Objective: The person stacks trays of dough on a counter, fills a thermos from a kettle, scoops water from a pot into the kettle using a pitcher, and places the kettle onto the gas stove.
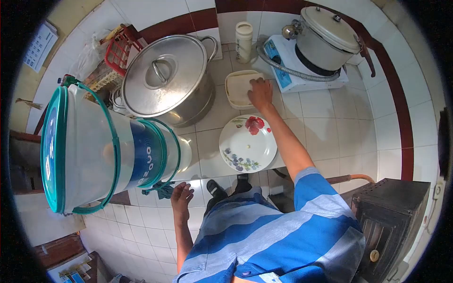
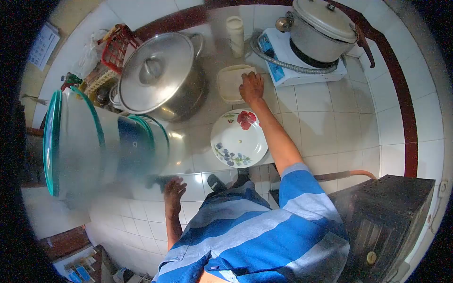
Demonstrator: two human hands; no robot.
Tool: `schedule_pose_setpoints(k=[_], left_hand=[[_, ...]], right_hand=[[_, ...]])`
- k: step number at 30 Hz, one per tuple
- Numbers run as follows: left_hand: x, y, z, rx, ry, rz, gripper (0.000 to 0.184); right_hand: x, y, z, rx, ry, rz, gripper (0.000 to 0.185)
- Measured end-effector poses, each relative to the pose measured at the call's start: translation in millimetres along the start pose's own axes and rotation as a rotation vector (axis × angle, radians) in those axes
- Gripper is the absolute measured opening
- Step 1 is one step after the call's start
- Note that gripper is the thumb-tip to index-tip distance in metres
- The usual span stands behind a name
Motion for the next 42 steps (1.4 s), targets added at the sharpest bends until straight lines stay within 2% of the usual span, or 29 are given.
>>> schedule_pose_setpoints(k=[3,6,8,13,17,19,20,22,25,27,28,29,35,38,42], left_hand=[[-6,3,3,-0.047,-0.004,0.046,0.035],[-8,10,8,-0.124,-0.031,0.119,0.038],[-9,14,13,-0.096,0.006,0.108,0.038],[-8,3,12,-0.053,0.076,0.112,0.038],[-8,-29,0,-0.149,0.116,0.248,0.037],[-12,-43,0,-0.156,0.125,0.363,0.035],[-10,-52,-5,-0.155,0.108,0.442,0.034],[-10,-61,-7,-0.165,0.091,0.595,0.032],[-5,-68,-15,-0.219,0.047,0.751,0.032],[-1,-67,-10,-0.214,0.042,0.871,0.032],[2,-65,-7,-0.177,0.043,0.914,0.033],[5,-63,-6,-0.140,0.046,0.955,0.033],[29,-39,9,-0.171,0.130,1.122,0.028],[30,-28,24,-0.170,0.199,1.154,0.025],[47,-31,22,-0.226,0.186,1.206,0.025]], right_hand=[[0,-16,0,0.103,-0.036,0.130,0.038],[3,-4,-3,-0.020,-0.060,0.045,0.036],[13,16,-5,-0.198,-0.028,-0.091,0.036],[48,50,-13,-0.412,-0.029,-0.049,0.035],[95,77,-26,-0.559,-0.084,-0.037,0.032],[126,107,-24,-0.528,-0.058,-0.107,0.031],[142,124,-24,-0.506,-0.080,-0.136,0.031],[174,140,-22,-0.665,-0.245,-0.016,0.031],[238,154,-19,-0.710,-0.327,-0.112,0.030],[285,150,-15,-0.791,-0.499,-0.044,0.029],[310,136,-18,-0.858,-0.553,-0.082,0.027],[333,139,-13,-0.819,-0.492,-0.167,0.026],[455,160,11,-0.722,-0.648,-0.180,0.033],[493,175,20,-0.504,-0.701,-0.118,0.037],[529,190,19,-0.504,-0.734,-0.219,0.033]])
Point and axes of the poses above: each hand's wrist, its own x-axis away from the middle knuckle, its own y-axis out of the back of the hand, z = x × y, the point moved 8 cm from there along -x, towards the middle knuckle, and after that the axes turned 14 degrees about -y, right-handed, at the moved point
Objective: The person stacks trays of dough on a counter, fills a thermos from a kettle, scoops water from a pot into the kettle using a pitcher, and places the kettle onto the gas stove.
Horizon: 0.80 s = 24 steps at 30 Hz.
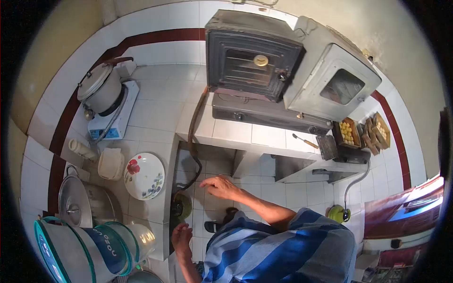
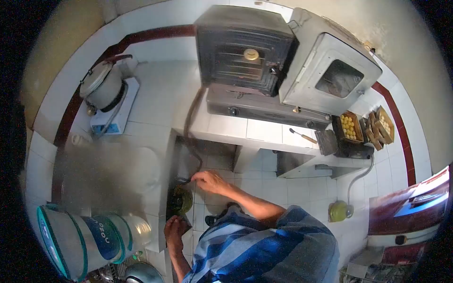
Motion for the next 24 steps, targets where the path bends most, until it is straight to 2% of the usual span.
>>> schedule_pose_setpoints(k=[3,7,9,11,14,17,21,24], left_hand=[[1,-14,-2,-0.029,-0.045,0.045,0.027],[6,-44,3,-0.104,-0.050,0.080,0.032],[14,-61,10,-0.122,-0.018,0.116,0.033],[29,-83,12,-0.099,-0.017,0.124,0.032],[49,-109,26,-0.078,-0.010,0.146,0.032],[70,-121,46,-0.103,0.005,0.139,0.036],[106,-136,51,-0.100,0.014,0.098,0.031],[123,-135,56,-0.145,0.023,0.078,0.026]], right_hand=[[16,20,1,0.016,-0.021,0.012,0.033],[39,38,-6,-0.020,0.106,-0.041,0.033],[56,49,-18,0.034,-0.082,0.066,0.031],[73,59,-28,0.047,-0.122,0.088,0.032],[101,76,-55,0.009,0.018,0.000,0.036],[126,86,-82,0.003,-0.106,0.081,0.036],[153,96,-111,0.022,-0.172,0.119,0.036],[170,103,-114,0.015,-0.065,0.035,0.035]])
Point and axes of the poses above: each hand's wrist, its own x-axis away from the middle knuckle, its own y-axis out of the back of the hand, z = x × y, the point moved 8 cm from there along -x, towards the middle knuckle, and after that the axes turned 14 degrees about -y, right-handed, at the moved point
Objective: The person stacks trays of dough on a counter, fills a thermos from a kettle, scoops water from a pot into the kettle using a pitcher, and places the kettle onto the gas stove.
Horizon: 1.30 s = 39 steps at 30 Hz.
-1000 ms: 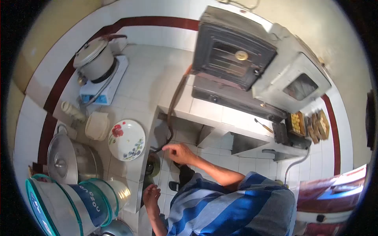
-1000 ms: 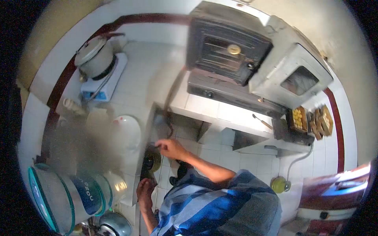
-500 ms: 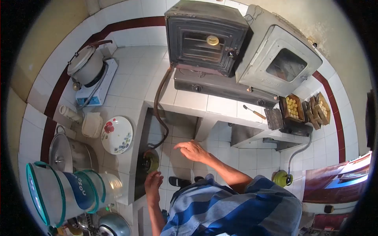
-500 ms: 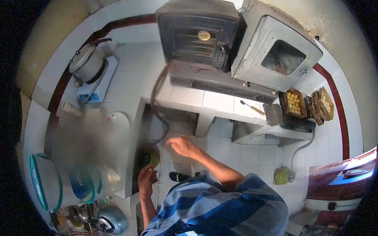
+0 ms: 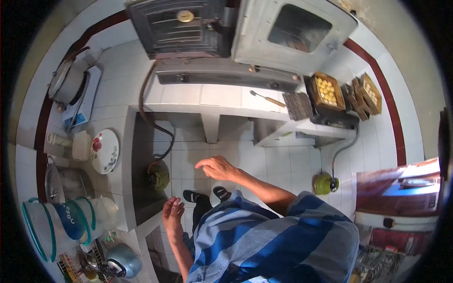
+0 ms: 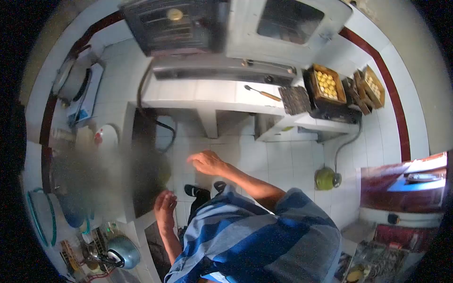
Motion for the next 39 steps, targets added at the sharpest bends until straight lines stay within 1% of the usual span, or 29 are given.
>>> schedule_pose_setpoints(k=[2,3,4,7,11,13,14,15,17,18,21,23,28,29,30,31,32,33,34,35,36,37,39], left_hand=[[7,-4,-1,-0.009,-0.002,0.022,0.026],[9,-4,0,0.012,-0.003,0.020,0.029],[10,-4,-1,0.034,-0.006,0.017,0.032],[6,-5,2,0.058,-0.019,0.092,0.031],[-2,-11,-3,0.054,-0.044,0.199,0.030],[1,-22,-19,0.046,-0.085,0.220,0.029],[3,-24,-22,0.010,-0.104,0.191,0.030],[3,-28,-24,0.020,-0.109,0.218,0.030],[3,-30,-22,0.007,-0.090,0.215,0.029],[1,-32,-20,0.012,-0.096,0.233,0.029],[-2,-34,-3,-0.014,-0.008,0.250,0.021],[-3,-42,-3,-0.013,-0.015,0.256,0.021],[-3,-57,-7,-0.050,-0.039,0.290,0.023],[-4,-57,-10,-0.046,-0.040,0.256,0.023],[-3,-58,-12,-0.074,-0.025,0.259,0.024],[-3,-53,-14,-0.101,-0.012,0.241,0.025],[-4,-48,-12,-0.086,-0.006,0.230,0.026],[-5,-41,-12,-0.069,-0.008,0.204,0.027],[-3,-33,-14,-0.074,-0.021,0.180,0.029],[-3,-30,-16,-0.080,-0.031,0.174,0.030],[-1,-25,-14,-0.057,-0.034,0.141,0.031],[4,-20,-14,-0.038,-0.035,0.123,0.033],[16,-8,-16,-0.013,-0.060,0.054,0.035]], right_hand=[[11,9,7,-0.002,-0.025,-0.005,0.034],[15,13,11,0.005,-0.029,0.008,0.033],[18,11,5,0.035,-0.102,0.076,0.035],[27,12,-5,0.011,-0.141,0.094,0.032],[44,19,-13,-0.006,-0.151,-0.004,0.030],[52,22,-16,-0.039,-0.132,-0.109,0.029],[57,23,-14,-0.059,-0.095,-0.121,0.029],[64,28,-11,-0.046,-0.100,-0.146,0.029],[74,23,-12,-0.005,-0.243,-0.003,0.028],[78,29,-12,0.001,-0.246,-0.022,0.028],[91,29,-20,0.059,-0.248,-0.030,0.028],[98,33,-29,-0.009,-0.107,-0.212,0.027],[105,38,-37,-0.038,-0.175,-0.190,0.027],[104,38,-35,-0.058,-0.175,-0.184,0.027],[102,37,-33,-0.090,-0.265,-0.111,0.026],[100,33,-34,-0.118,-0.191,-0.139,0.026],[97,30,-32,-0.121,-0.177,-0.128,0.030],[91,21,-36,-0.108,-0.207,-0.080,0.032],[85,14,-37,-0.146,-0.167,-0.047,0.031],[81,9,-37,-0.213,-0.204,-0.019,0.031],[76,8,-31,-0.177,-0.129,-0.020,0.032],[76,4,-37,-0.167,-0.194,0.037,0.033],[71,-2,-35,-0.122,-0.141,0.068,0.033]])
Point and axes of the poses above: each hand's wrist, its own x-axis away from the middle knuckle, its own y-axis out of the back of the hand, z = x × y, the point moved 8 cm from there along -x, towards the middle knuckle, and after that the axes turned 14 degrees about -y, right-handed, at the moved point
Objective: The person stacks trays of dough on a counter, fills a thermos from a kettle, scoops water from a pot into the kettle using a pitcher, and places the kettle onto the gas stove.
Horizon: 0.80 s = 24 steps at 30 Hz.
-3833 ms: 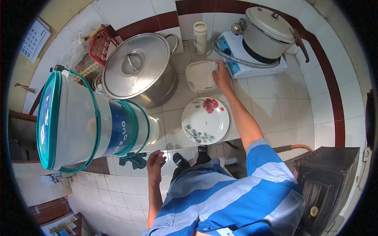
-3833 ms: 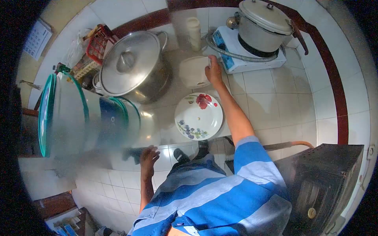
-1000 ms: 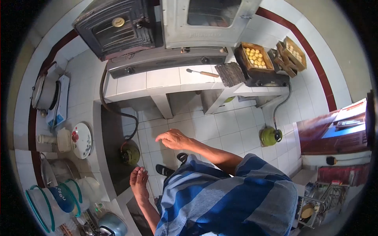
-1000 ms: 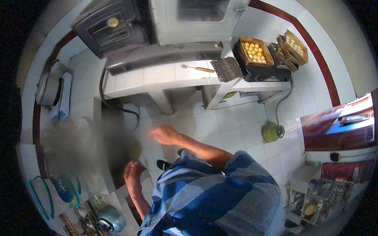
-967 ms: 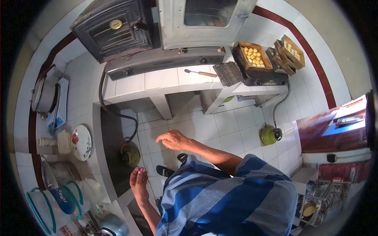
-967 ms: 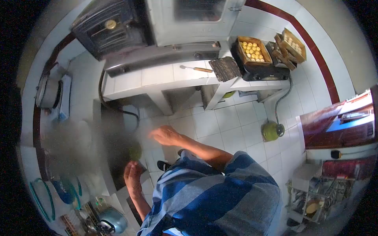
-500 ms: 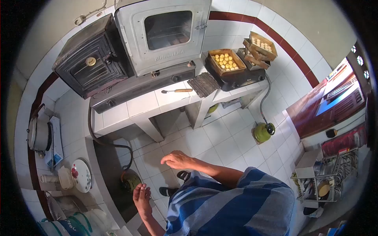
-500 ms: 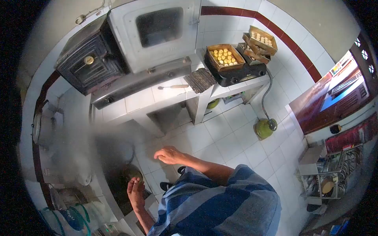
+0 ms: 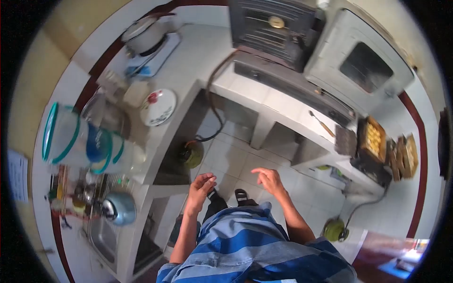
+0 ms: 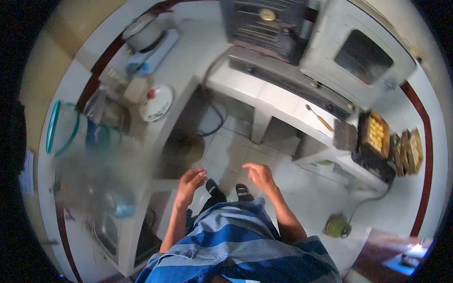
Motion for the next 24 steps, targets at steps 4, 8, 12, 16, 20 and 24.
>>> schedule_pose_setpoints(k=[4,8,12,16,20,24], left_hand=[[9,21,16,-0.002,0.015,-0.048,0.042],[20,26,13,0.013,0.019,-0.093,0.040],[10,46,16,-0.005,0.046,-0.122,0.037],[-13,61,10,0.045,0.027,-0.086,0.030],[-58,68,2,0.025,0.011,0.079,0.029],[-105,65,-19,-0.060,0.023,0.194,0.029]], right_hand=[[-16,-8,10,0.067,0.006,0.061,0.035],[-27,-5,19,-0.015,0.062,0.039,0.038],[-48,2,-20,-0.165,-0.053,-0.099,0.034],[-52,35,-58,-0.440,-0.243,-0.330,0.029],[-32,96,-104,-0.591,-0.285,-0.673,0.023],[18,167,-134,-0.788,-0.283,-1.063,0.019]])
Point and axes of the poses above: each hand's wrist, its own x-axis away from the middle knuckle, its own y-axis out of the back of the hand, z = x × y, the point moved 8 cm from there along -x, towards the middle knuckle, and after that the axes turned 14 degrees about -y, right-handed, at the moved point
